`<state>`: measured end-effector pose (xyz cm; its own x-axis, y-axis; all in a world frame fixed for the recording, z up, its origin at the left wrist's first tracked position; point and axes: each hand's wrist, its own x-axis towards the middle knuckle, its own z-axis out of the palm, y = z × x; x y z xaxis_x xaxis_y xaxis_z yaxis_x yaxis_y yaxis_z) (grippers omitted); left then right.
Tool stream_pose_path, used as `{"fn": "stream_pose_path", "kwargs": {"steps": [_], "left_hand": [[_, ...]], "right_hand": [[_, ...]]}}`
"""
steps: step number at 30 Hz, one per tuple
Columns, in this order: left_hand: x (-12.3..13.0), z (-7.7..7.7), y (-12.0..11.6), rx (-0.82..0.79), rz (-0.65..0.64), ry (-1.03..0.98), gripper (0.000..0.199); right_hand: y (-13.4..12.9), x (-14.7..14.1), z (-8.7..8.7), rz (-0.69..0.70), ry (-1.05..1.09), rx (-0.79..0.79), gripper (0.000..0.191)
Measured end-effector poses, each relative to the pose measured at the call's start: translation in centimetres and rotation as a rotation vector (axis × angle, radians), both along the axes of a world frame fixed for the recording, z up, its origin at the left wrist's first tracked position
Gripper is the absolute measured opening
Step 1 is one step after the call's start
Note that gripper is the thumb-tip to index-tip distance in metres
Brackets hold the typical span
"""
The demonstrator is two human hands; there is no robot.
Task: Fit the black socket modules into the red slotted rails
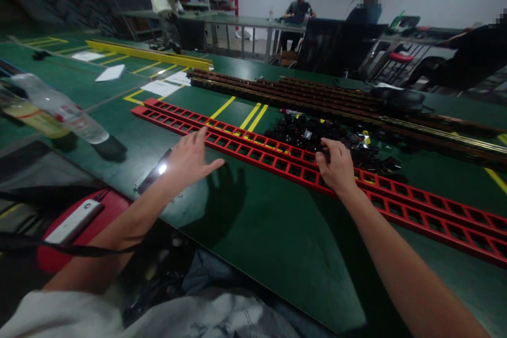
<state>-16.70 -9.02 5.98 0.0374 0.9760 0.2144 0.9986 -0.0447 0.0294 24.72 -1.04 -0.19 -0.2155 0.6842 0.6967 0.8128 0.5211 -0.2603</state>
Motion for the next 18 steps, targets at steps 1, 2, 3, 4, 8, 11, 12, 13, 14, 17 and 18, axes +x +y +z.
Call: {"fn": "stream_pose_path", "kwargs": {"steps": [1, 2, 3, 4, 8, 11, 12, 13, 14, 17, 18], "left_hand": [[-3.1, -0.4, -1.2, -0.049, 0.117, 0.033, 0.11], [-5.9, -0.9, -2.3, -0.116, 0.221, 0.052, 0.115], [-8.2, -1.6, -3.1, -0.189, 0.312, 0.061, 0.117], [-10.0, -2.2, -3.8, -0.267, 0.389, 0.065, 0.119], [-12.0, -3.3, -4.7, -0.386, 0.413, 0.062, 0.119], [-11.0, -2.7, -4.3, -0.415, 0.398, 0.045, 0.118], [-10.8, -2.4, -4.1, -0.421, 0.393, 0.043, 0.117], [-10.6, -2.2, -4.0, -0.419, 0.39, 0.049, 0.115], [-10.5, -2.1, -3.9, -0.406, 0.385, 0.059, 0.115], [-10.8, -2.0, -4.5, -0.34, 0.386, 0.091, 0.111], [-11.0, -2.0, -4.9, -0.306, 0.392, 0.097, 0.109]], "right_hand": [[0.1, 0.0, -0.1, 0.0, 0.003, -0.001, 0.043], [0.1, 0.0, -0.1, 0.002, 0.004, -0.002, 0.043], [0.1, 0.0, -0.2, 0.004, 0.005, -0.004, 0.043], [0.1, 0.1, -0.2, 0.005, 0.005, -0.006, 0.043], [0.0, 0.0, -0.1, -0.01, 0.006, -0.004, 0.044], [-0.3, 0.0, 0.0, -0.01, -0.003, -0.005, 0.043], [-0.3, 0.0, 0.0, -0.01, -0.006, -0.004, 0.043], [-0.4, 0.0, 0.0, -0.011, -0.009, -0.001, 0.043], [-0.4, 0.0, 0.0, -0.013, -0.01, 0.001, 0.043], [-0.4, -0.1, 0.0, -0.019, -0.011, 0.005, 0.043], [-0.3, -0.1, 0.0, -0.018, -0.009, 0.008, 0.043]]}}
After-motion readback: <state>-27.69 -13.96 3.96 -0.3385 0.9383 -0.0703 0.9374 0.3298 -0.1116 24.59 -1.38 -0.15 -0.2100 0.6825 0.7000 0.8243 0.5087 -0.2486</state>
